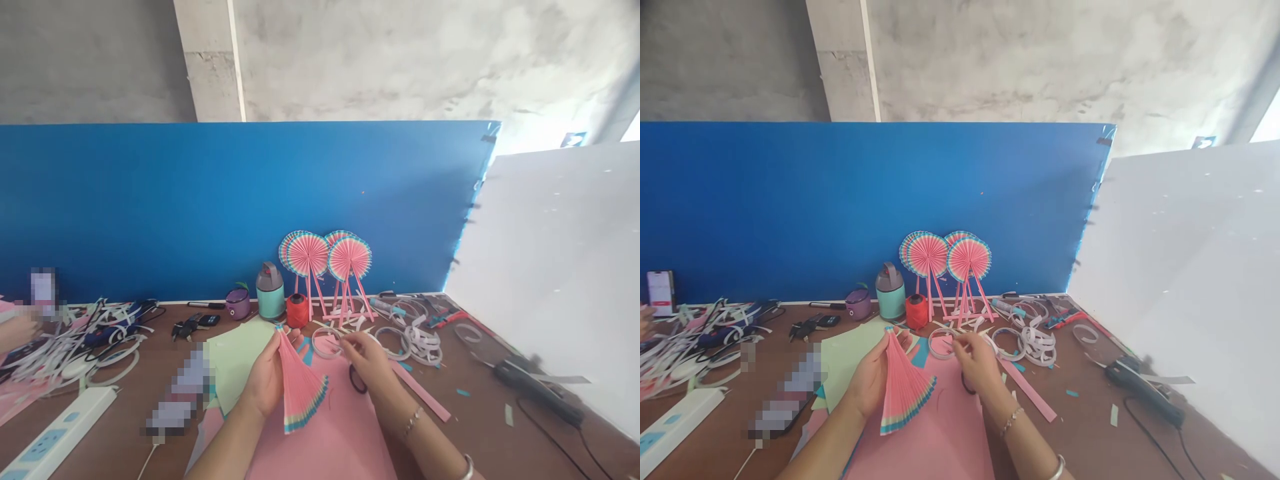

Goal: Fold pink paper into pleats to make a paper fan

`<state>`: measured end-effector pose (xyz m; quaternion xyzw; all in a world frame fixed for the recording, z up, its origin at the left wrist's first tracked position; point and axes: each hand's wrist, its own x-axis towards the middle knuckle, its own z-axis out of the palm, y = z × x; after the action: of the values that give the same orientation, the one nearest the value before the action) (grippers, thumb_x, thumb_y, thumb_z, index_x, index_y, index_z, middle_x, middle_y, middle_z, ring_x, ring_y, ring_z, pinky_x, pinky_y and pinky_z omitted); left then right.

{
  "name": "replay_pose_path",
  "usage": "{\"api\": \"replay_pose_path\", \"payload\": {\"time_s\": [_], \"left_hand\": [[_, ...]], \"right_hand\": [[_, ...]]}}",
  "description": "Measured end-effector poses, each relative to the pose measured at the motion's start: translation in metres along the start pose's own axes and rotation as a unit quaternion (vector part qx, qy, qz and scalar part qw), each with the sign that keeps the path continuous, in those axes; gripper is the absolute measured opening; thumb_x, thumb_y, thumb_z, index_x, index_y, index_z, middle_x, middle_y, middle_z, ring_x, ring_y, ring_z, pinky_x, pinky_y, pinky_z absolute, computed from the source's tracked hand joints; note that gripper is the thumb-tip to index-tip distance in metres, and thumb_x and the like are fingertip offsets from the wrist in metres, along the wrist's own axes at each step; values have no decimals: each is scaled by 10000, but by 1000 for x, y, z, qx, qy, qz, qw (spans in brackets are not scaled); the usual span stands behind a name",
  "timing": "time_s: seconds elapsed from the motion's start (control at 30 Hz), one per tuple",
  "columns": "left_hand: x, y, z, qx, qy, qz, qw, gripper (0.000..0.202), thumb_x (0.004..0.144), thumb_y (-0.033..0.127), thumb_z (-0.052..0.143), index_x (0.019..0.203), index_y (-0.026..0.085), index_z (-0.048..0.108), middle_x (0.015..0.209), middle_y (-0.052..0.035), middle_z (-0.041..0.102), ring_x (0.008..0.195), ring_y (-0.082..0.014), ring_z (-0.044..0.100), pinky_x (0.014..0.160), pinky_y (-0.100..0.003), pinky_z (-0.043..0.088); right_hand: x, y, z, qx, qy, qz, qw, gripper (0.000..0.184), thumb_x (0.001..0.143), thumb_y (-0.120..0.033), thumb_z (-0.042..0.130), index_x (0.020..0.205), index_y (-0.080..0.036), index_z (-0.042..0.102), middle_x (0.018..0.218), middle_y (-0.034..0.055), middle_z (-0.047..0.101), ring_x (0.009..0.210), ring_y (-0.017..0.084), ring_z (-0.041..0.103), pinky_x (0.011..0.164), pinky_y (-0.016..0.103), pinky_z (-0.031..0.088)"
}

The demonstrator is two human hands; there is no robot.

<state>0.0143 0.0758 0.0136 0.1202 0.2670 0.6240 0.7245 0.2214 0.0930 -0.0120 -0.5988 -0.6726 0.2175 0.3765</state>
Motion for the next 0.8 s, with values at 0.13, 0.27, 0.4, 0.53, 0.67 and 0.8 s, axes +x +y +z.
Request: {"api": "replay_pose_path", "payload": {"time_s": [0.13,0.27,0.4,0.53,0.67,0.8], "left_hand": [[-2,-9,-2,50,-72,15,996,90,858,264,584,888,181,602,1005,-80,682,1052,-195,609,968,-350,438],[-3,-11,-5,52,-105,35,993,57,829,238,617,863,200,591,953,-53,679,1074,-200,592,982,-363,414],[1,-6,-8,69,-108,64,990,126,783,212,662,901,202,617,982,-48,671,1101,-202,572,975,-347,412],[1,-6,-10,122,-134,68,981,324,730,214,716,1043,200,635,1084,-68,663,1105,-211,566,977,-352,403],[-3,-13,-9,186,-139,47,972,413,677,202,758,1075,196,649,1040,-71,687,1010,-214,605,920,-357,428],[-5,-21,-9,236,-118,39,964,337,644,246,784,964,186,696,946,-59,701,902,-193,612,763,-293,459]], "right_hand": [[-28,-30,19,78,-85,-129,985,440,791,-424,569,1163,-190,581,1165,109,598,1065,262,523,883,374,411],[-43,-40,28,-13,-97,-134,986,612,639,-297,679,1218,-172,526,1076,112,596,1005,286,503,872,406,391],[-33,-39,23,-23,-78,-81,993,306,663,-201,592,967,-171,601,922,72,603,860,236,529,772,344,393],[-21,-34,17,-44,-36,-84,995,99,683,-175,567,782,-171,558,796,40,588,792,218,524,730,322,359],[-18,-25,19,-52,2,-135,989,34,723,-146,510,725,-177,523,738,34,572,756,216,520,671,296,343],[-18,-19,22,-57,36,-179,982,85,730,-109,485,752,-177,531,764,47,575,776,223,521,669,300,347]]}}
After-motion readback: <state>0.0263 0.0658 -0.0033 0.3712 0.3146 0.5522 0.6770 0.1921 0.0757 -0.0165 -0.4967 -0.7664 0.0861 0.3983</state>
